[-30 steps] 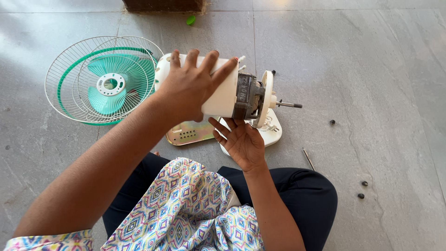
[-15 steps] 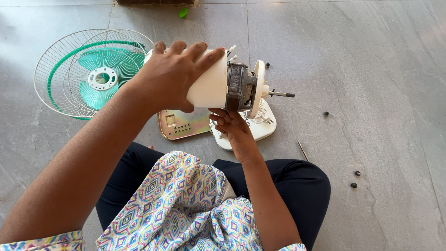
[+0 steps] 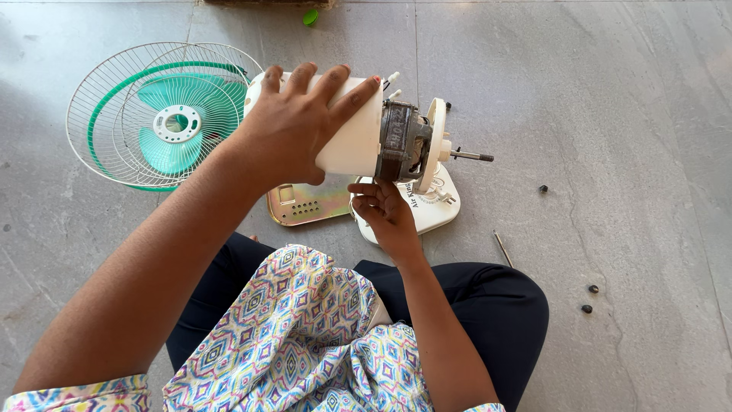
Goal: The person assembles a small electric fan by hand. They fit the motor housing into the base, attach the rear grille, and connect the oscillation linkage to the base while sitting on the floor.
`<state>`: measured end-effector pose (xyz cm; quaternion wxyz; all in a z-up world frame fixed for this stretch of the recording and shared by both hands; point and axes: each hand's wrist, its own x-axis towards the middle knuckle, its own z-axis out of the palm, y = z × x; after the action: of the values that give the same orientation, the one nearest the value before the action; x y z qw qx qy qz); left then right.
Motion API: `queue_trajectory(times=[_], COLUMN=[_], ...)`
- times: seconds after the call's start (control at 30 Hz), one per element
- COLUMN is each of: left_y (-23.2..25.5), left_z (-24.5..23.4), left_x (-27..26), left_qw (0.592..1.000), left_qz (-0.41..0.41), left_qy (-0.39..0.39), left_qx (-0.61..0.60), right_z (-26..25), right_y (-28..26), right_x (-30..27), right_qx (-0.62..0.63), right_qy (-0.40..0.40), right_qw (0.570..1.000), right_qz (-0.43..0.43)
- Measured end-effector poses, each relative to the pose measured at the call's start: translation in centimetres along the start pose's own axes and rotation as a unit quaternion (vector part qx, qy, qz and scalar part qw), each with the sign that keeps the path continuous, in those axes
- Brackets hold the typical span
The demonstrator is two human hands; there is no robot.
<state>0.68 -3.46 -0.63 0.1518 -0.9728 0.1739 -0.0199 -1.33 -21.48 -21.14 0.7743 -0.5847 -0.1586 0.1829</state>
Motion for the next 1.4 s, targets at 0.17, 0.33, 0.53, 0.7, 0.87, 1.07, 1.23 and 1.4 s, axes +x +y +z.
queue_trajectory(times=[0.17,0.33,0.53,0.7,0.87,1.07,1.23,1.4], left_y=[0.2,-0.4,-0.5,-0.1,0.2,0.2,-0.9,-1.8], left_z=[0.4,1.4,2.0,2.4,3.7,8.2,12.2,15.4], left_x=[-0.3,-0.8,-1.9,-2.2,-3.2,-5.1,-6.2,-5.3], left_qw=[1.0,0.994,0.982,0.986,0.967,0.923,0.786,0.483], left_qz=[-0.001,-0.007,-0.001,-0.029,-0.031,-0.029,-0.07,-0.063], left_qy=[0.004,0.065,0.125,0.117,0.192,0.325,0.49,0.349], left_qx=[-0.002,-0.082,-0.14,-0.119,-0.163,-0.204,-0.37,-0.801], right_z=[0.1,0.0,1.0,2.0,1.5,1.8,3.1,3.9], right_y=[-1.5,-3.0,-6.4,-9.9,-14.5,-18.3,-18.2,-17.6], right_x=[-0.4,-1.0,-2.8,-4.4,-3.3,1.2,4.4,4.6], right_qx=[-0.19,-0.297,-0.361,-0.391,-0.517,-0.625,-0.67,-0.667], right_qy=[0.023,0.04,0.024,0.1,0.111,0.06,-0.029,-0.008], right_qw=[0.981,0.954,0.921,0.857,0.766,0.712,0.696,0.709], right_qz=[-0.016,-0.027,-0.144,-0.32,-0.366,-0.315,-0.255,-0.23])
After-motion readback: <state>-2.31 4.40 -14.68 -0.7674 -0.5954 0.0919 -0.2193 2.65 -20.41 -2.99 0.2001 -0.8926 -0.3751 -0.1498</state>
